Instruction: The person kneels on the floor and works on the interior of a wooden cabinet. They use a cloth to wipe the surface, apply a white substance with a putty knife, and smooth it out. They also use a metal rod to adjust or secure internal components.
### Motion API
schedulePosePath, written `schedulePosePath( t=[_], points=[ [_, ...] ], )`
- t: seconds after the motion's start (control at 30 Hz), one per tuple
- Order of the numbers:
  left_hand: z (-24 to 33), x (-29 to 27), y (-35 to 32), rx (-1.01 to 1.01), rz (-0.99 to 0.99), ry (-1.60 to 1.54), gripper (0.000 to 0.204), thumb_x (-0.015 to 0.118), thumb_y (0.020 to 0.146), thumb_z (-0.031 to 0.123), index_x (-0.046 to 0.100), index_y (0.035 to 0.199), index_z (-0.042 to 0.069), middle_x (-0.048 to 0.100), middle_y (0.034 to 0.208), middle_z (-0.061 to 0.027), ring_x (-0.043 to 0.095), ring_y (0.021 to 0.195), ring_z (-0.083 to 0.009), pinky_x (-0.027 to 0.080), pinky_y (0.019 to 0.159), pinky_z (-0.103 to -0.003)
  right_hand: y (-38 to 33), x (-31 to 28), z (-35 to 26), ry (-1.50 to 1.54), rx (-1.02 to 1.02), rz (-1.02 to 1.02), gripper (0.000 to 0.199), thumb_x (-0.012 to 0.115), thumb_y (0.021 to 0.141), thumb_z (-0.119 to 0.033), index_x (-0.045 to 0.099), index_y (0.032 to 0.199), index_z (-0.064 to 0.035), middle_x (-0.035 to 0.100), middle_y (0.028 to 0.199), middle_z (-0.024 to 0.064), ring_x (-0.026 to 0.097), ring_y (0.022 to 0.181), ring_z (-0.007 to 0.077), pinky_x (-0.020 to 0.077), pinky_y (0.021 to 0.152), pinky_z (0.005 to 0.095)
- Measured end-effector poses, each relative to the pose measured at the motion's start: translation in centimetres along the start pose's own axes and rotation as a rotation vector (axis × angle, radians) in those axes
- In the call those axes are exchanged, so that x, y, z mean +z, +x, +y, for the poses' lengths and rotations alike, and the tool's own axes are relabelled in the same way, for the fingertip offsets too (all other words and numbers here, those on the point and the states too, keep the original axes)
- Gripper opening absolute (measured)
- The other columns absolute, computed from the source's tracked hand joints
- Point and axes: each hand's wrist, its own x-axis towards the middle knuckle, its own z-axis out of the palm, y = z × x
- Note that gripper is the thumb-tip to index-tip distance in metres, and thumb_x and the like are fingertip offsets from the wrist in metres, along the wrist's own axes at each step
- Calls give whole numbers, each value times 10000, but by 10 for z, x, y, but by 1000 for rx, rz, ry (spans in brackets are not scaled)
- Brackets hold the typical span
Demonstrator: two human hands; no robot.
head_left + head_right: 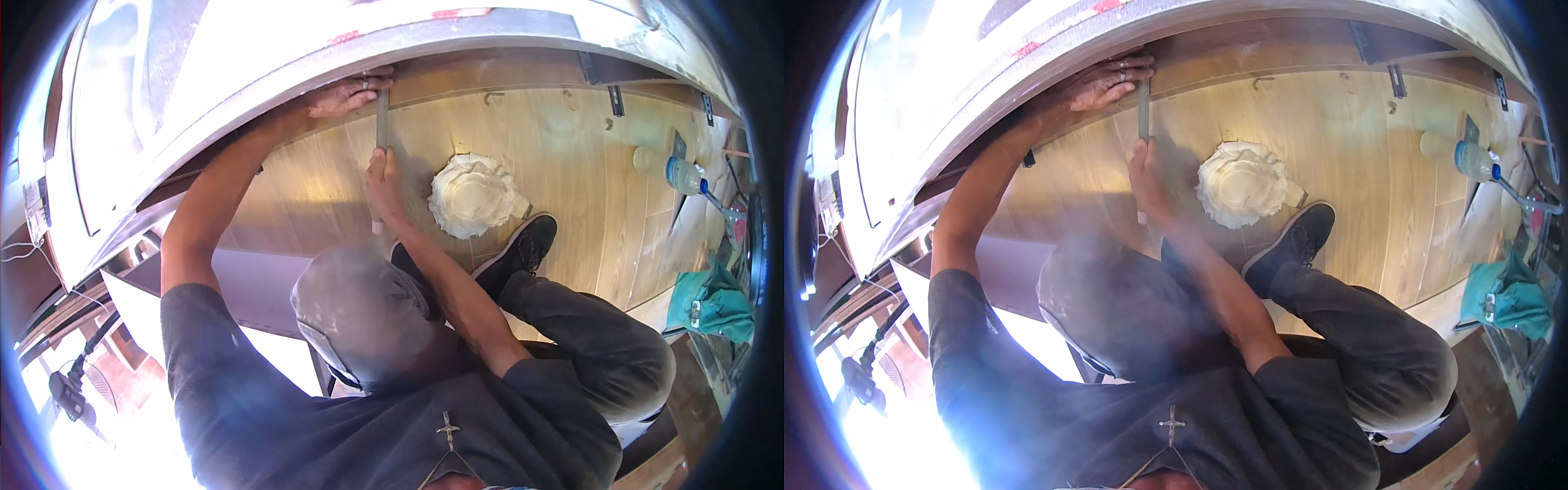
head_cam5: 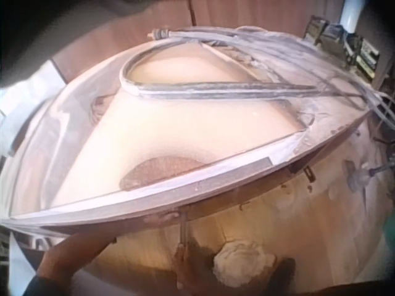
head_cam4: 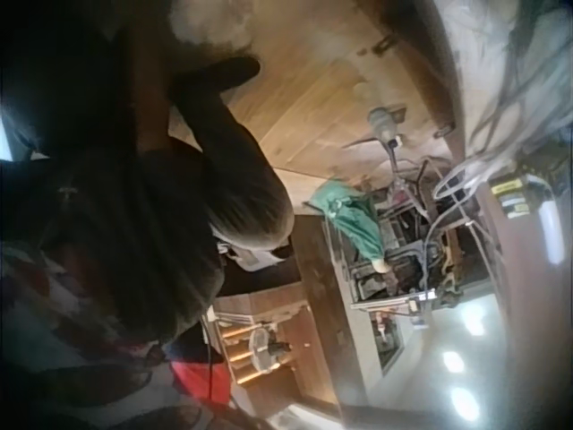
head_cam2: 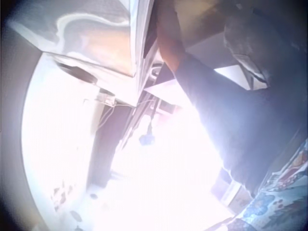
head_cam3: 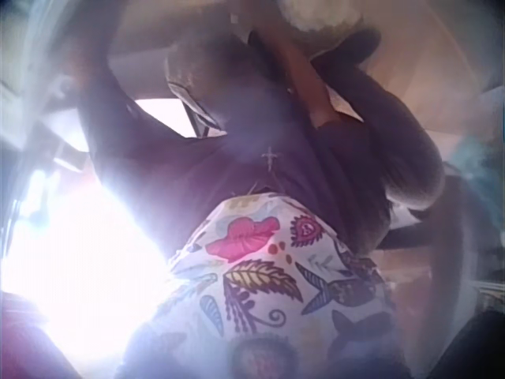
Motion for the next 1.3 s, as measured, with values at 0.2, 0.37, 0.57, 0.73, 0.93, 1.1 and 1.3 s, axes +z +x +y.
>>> schedulePosePath(
  t=[0.2,0.37,0.57,0.73,0.93,1.1,1.3],
  points=[
    [-8,-4,-30,-214,-50,-112,389,426,1029,300,523,1363,125,436,1477,-40,352,1391,-225,247,1198,-372,17,34,-37,-68,17,-87,319,386,1030,-302,484,1020,1,557,729,224,579,693,392,432,624,470],
    [4,-12,-25,-184,-104,-108,394,436,1026,300,518,1364,115,441,1472,-47,351,1393,-219,270,1189,-370,-18,14,-13,108,161,-157,326,392,1032,-301,484,1052,10,564,743,250,574,718,455,427,633,487],
    [-41,19,-58,-99,129,-708,386,460,1014,286,518,1342,89,484,1426,-90,427,1329,-236,374,1124,-360,13,56,-28,-40,-12,-126,374,371,1035,-341,493,1055,11,528,703,206,551,652,390,416,609,473],
    [-26,14,-54,-90,83,-112,397,491,1000,291,511,1343,92,505,1402,-102,473,1288,-246,411,1094,-356,-30,28,-4,116,174,-186,398,372,1034,-360,493,1044,18,552,736,235,565,685,411,426,638,488],
    [-23,-1,-71,-187,87,-125,402,498,997,299,512,1342,94,506,1400,-104,474,1288,-245,412,1093,-355,9,71,-27,-19,9,-177,326,378,1033,-338,477,988,-31,487,665,109,508,560,230,407,525,382],
    [-23,-6,-77,-236,100,-91,406,503,993,304,513,1341,95,507,1399,-105,475,1287,-245,412,1092,-354,-28,60,-1,-13,196,-218,387,347,1036,-361,492,1120,-12,597,873,275,599,832,446,425,712,525],
    [-38,-24,-102,-409,108,-100,411,509,990,312,514,1340,97,508,1397,-107,476,1287,-245,412,1091,-353,-7,76,-37,-55,107,-245,346,352,1034,-345,490,1086,-32,576,791,249,584,774,439,414,675,512]
  ],
)
